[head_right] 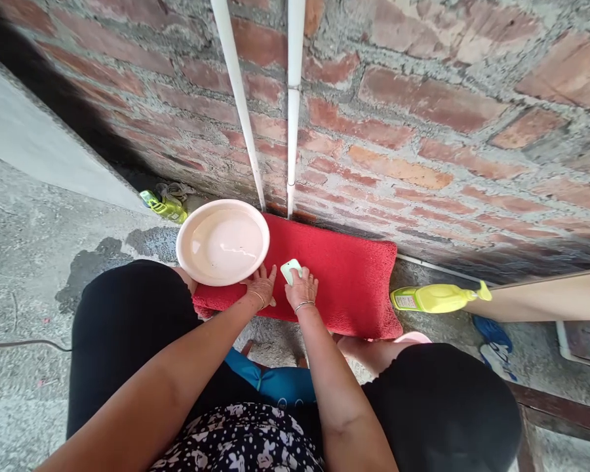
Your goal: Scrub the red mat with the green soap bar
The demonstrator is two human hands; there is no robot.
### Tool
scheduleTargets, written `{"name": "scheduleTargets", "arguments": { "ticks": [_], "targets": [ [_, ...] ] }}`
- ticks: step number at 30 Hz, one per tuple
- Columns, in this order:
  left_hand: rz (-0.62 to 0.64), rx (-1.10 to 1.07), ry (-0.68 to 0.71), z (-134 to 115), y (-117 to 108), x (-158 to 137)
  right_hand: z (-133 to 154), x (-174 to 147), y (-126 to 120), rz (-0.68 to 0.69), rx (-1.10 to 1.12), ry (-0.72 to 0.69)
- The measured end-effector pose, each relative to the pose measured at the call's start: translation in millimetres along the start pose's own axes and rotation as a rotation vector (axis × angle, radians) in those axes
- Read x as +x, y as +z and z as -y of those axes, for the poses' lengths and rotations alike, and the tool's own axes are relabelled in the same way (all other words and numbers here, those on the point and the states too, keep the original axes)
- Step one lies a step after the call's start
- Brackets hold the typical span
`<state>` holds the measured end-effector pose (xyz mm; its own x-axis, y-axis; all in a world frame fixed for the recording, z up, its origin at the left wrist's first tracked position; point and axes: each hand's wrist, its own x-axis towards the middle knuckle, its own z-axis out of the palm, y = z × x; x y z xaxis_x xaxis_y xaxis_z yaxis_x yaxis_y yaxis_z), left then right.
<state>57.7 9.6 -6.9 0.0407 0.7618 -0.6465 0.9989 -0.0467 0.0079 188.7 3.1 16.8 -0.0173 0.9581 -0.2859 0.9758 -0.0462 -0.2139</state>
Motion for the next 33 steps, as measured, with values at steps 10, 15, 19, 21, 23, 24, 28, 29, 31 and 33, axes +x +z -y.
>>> {"name": "scheduleTargets", "arguments": {
  "ticks": [10,15,19,21,23,24,28,29,31,33],
  "targets": [
    [0.007,0.019,-0.014,0,-4,0,-69,-13,-10,-0.064,0.185,0.391],
    [-0.034,0.048,-0.021,0,-3,-1,-77,-17,-15,-0.142,0.23,0.452],
    [-0.042,0.079,-0.031,-1,-3,0,-56,-7,-19,-0.124,0.174,0.347],
    [-0.042,0.087,-0.038,0,-3,0,-42,-3,-20,-0.102,0.131,0.268],
    [-0.051,0.09,-0.035,1,-3,0,-29,0,-20,-0.071,0.093,0.19],
    [-0.058,0.091,-0.031,2,-2,1,-24,1,-19,-0.052,0.079,0.153],
    [-0.077,0.095,-0.026,6,1,4,-17,2,-17,0.014,0.078,0.082],
    [-0.084,0.098,-0.025,6,1,5,-19,2,-17,0.023,0.087,0.092],
    [-0.099,0.105,-0.017,8,2,4,-26,4,-21,0.03,0.107,0.154],
    [-0.113,0.108,-0.014,10,2,2,-36,6,-28,0.016,0.135,0.269]
  ]
}}
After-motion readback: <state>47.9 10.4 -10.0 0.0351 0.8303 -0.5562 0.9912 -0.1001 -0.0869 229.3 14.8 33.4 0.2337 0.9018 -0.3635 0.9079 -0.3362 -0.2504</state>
